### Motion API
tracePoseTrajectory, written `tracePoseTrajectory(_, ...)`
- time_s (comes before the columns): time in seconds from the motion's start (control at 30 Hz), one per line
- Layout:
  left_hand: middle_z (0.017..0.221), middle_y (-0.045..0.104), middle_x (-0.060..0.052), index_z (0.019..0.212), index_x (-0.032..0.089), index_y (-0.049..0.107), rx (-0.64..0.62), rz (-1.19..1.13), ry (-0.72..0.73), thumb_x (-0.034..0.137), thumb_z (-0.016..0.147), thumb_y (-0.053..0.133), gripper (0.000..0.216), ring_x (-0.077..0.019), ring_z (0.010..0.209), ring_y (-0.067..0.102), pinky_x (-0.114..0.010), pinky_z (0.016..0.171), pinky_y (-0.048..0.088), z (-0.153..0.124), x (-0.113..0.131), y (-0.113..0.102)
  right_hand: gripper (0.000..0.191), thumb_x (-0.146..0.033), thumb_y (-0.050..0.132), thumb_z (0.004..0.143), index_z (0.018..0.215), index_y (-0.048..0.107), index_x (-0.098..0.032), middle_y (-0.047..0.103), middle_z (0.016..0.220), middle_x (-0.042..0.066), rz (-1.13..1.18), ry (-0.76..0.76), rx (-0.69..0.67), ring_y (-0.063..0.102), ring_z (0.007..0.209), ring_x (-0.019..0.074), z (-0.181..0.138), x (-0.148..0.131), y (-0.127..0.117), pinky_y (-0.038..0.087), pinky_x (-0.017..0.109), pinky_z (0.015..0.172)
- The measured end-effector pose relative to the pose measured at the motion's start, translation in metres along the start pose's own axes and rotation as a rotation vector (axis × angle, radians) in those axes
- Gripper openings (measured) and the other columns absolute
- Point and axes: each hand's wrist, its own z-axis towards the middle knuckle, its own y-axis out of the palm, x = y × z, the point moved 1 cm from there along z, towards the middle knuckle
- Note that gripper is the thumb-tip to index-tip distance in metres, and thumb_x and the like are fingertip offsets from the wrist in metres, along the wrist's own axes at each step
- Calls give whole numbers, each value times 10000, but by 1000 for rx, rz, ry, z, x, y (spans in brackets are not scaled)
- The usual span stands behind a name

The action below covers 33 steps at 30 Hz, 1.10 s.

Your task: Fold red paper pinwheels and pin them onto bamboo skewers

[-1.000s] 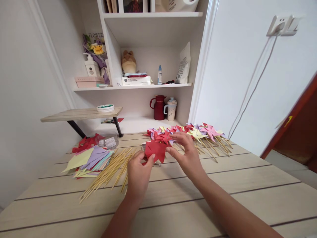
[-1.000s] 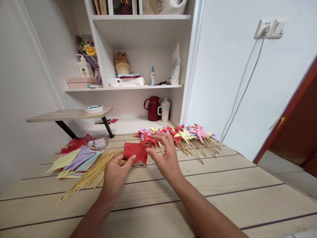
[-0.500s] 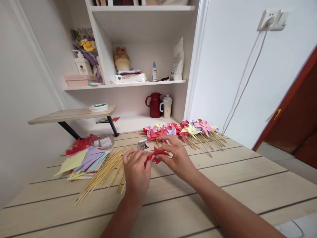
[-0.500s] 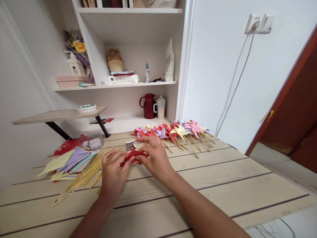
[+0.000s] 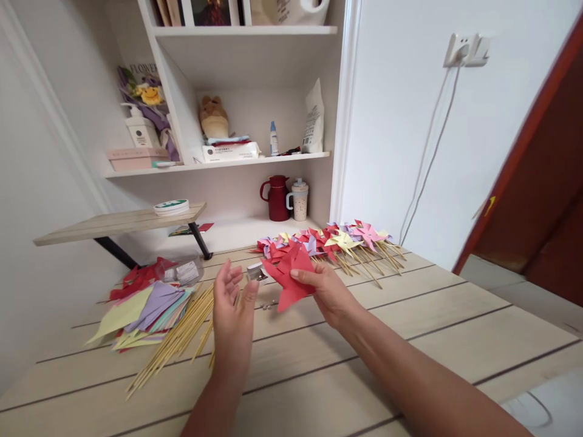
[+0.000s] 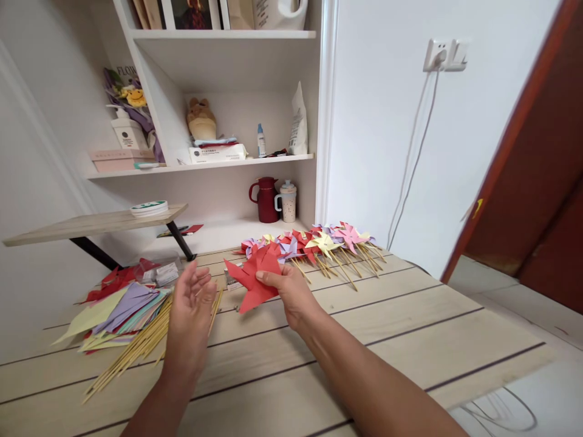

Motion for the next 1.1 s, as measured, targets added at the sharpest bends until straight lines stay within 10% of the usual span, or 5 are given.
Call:
tracePoseTrajectory(0.3, 1052, 763, -115, 1014, 181, 762, -326, -185, -284, 374, 674, 843, 399, -284, 1074, 675, -388, 927, 532, -10, 2, 14, 288, -354, 857, 593, 781, 765, -156, 770, 794, 61, 31, -1, -68, 638, 697, 190, -7, 0, 8, 468, 317, 711)
tracePoseTrajectory(0.77, 846, 798, -94, 892, 135, 791, -214, -255, -456, 350, 633, 860, 344, -227, 785, 744, -326, 762, 571, -10, -1, 14, 289, -359, 864, 605, 784, 743, -167, 758, 770, 30, -8, 37, -97, 649, 680, 180, -9, 9, 12, 478, 311, 712)
tracePoseTrajectory(1.1, 756, 770, -68, 764, 123, 748, -27, -469, -527, 293, 612, 876, 261, -143, 643, 685, -257, 661, 548, 1, -1, 3, 400, -394, 681, 866, 1235, 566, -291, 622, 890, 7, -236, -314, -31, 588, 830, 191, -5, 12, 3, 481, 339, 775)
